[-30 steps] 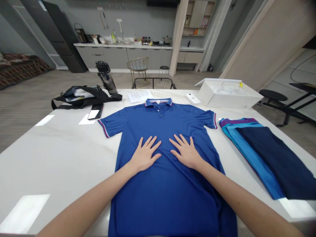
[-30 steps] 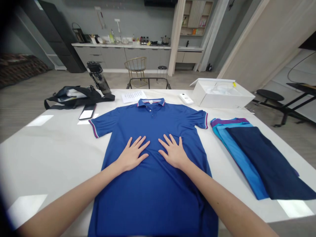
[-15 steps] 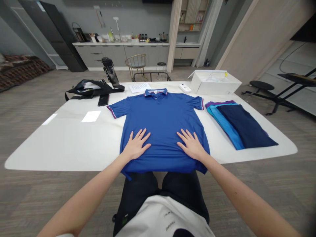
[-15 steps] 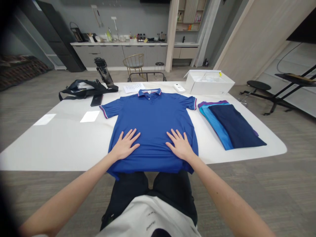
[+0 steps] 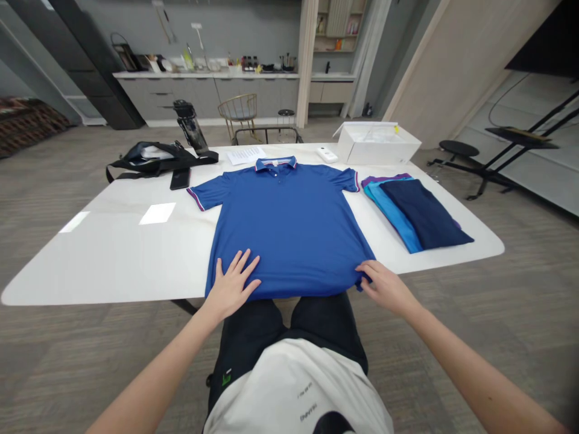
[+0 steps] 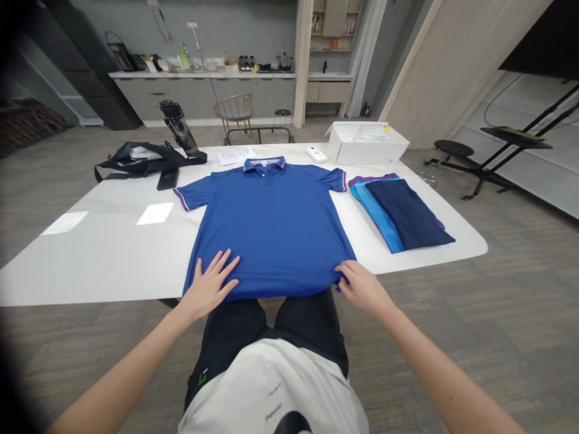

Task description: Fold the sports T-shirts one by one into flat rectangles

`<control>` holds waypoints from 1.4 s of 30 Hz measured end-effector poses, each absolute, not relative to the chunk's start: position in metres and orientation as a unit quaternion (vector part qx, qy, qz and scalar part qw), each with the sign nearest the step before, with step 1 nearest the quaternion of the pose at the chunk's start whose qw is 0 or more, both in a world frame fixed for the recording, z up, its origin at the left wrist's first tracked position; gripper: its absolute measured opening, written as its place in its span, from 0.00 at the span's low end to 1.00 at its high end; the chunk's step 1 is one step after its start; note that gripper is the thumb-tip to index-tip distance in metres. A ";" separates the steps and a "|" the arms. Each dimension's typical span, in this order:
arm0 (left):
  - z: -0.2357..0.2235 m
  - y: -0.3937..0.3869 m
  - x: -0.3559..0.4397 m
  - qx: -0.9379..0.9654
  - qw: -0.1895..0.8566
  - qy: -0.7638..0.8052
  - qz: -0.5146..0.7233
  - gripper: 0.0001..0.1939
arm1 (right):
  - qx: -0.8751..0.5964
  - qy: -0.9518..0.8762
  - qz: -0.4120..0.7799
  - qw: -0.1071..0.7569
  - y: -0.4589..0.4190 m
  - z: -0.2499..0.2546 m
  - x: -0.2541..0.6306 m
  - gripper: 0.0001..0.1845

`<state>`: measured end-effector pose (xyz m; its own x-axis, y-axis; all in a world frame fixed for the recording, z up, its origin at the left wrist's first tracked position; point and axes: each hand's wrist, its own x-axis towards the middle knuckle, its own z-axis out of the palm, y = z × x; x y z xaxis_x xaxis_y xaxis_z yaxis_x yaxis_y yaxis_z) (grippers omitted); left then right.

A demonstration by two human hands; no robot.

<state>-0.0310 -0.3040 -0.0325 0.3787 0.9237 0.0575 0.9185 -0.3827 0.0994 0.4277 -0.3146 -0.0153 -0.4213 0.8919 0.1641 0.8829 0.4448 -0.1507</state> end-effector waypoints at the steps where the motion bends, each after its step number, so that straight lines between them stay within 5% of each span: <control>1: -0.032 -0.305 -0.035 0.830 0.028 0.555 0.047 0.32 | -0.532 -0.843 0.009 0.080 -0.318 -0.009 0.436 0.15; 7: -0.024 -0.304 -0.041 0.838 0.018 0.542 0.054 0.31 | -0.621 -0.780 -0.022 -0.068 -0.315 0.019 0.450 0.12; 12: -0.026 -0.305 -0.025 0.833 0.025 0.549 0.069 0.30 | -0.576 -0.817 0.020 0.019 -0.308 0.012 0.435 0.18; 18: -0.023 -0.310 -0.014 0.800 0.001 0.597 0.060 0.29 | -0.694 -0.716 -0.024 -0.069 -0.295 0.006 0.430 0.24; 24: -0.022 -0.279 -0.003 0.796 0.007 0.599 0.081 0.30 | -0.601 -0.793 0.009 0.097 -0.267 -0.024 0.412 0.30; 30: -0.037 -0.289 -0.012 0.785 0.035 0.615 0.065 0.33 | -0.688 -0.723 -0.038 0.043 -0.289 -0.039 0.428 0.39; 36: -0.029 -0.259 -0.011 0.799 0.032 0.595 0.077 0.30 | -0.603 -0.792 -0.005 0.096 -0.243 -0.025 0.376 0.35; 42: -0.039 -0.247 -0.058 0.798 0.031 0.597 0.074 0.31 | -0.641 -0.766 0.027 0.047 -0.209 -0.047 0.390 0.35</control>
<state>-0.0582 -0.2472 -0.0391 0.2765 0.9576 0.0812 0.9485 -0.2855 0.1370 0.3897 -0.2090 -0.0470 -0.1736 0.9841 0.0373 0.9789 0.1766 -0.1025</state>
